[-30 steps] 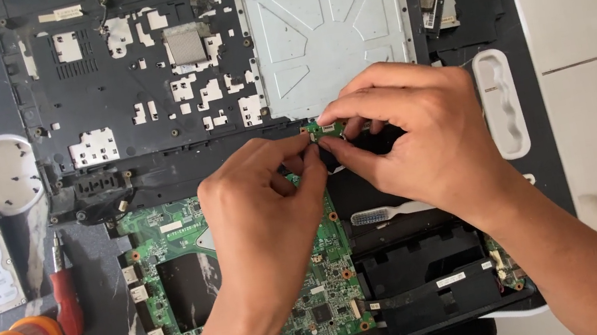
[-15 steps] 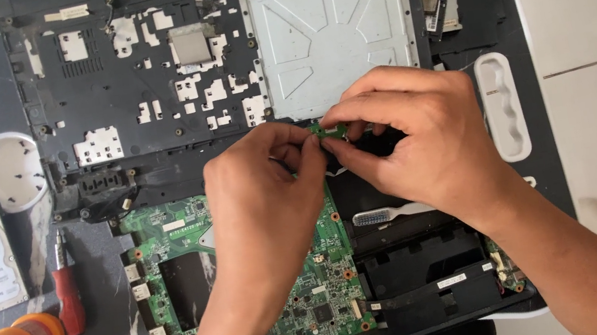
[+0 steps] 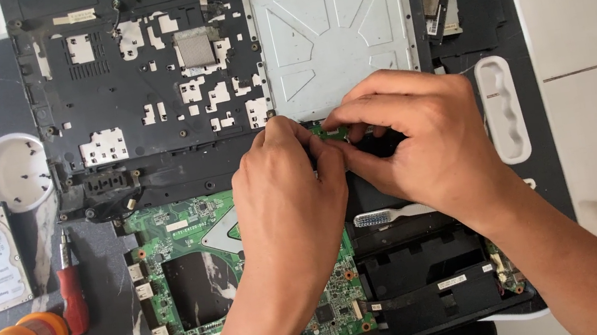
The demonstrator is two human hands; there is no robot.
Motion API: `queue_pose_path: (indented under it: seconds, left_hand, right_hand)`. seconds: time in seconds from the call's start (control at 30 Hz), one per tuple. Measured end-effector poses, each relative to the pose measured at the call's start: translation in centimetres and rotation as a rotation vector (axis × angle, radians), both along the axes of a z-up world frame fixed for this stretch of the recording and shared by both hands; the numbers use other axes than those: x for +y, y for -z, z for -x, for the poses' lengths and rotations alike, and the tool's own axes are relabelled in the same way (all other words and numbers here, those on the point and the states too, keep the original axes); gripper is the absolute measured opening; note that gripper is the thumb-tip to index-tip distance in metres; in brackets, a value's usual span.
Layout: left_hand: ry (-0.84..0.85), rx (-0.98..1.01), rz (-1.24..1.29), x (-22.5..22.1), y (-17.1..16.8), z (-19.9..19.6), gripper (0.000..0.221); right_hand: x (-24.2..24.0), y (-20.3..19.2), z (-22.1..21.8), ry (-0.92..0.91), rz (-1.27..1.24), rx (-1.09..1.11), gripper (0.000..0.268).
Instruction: Disassembling a laptop by disconnecting internal cables and removing the upper casing to access internal components.
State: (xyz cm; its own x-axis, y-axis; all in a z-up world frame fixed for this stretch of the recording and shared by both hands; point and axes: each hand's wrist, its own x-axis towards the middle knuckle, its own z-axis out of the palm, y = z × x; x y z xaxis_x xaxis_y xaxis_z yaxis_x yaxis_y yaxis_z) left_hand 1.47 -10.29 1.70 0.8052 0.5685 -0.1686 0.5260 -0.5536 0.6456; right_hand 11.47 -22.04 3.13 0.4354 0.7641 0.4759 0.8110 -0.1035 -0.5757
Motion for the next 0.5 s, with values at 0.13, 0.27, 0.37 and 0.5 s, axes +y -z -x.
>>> queue_pose_path:
  seconds: [0.13, 0.27, 0.37, 0.5]
  left_hand:
    - [0.003, -0.025, -0.012, 0.1, 0.0, 0.2, 0.015]
    - [0.088, -0.110, -0.013, 1.4, -0.9, 1.0, 0.012]
    - [0.190, -0.158, -0.059, 2.6, -2.3, 2.0, 0.009]
    - [0.371, -0.240, -0.101, 4.2, -2.8, 3.2, 0.021]
  right_hand:
    - [0.0, 0.1, 0.0, 0.003, -0.002, -0.006, 0.012]
    - [0.1, 0.0, 0.1, 0.012, 0.003, -0.007, 0.012]
    - [0.0, -0.2, -0.1, -0.001, 0.020, 0.027, 0.012]
    - [-0.1, -0.4, -0.2, -0.009, 0.084, 0.076, 0.022]
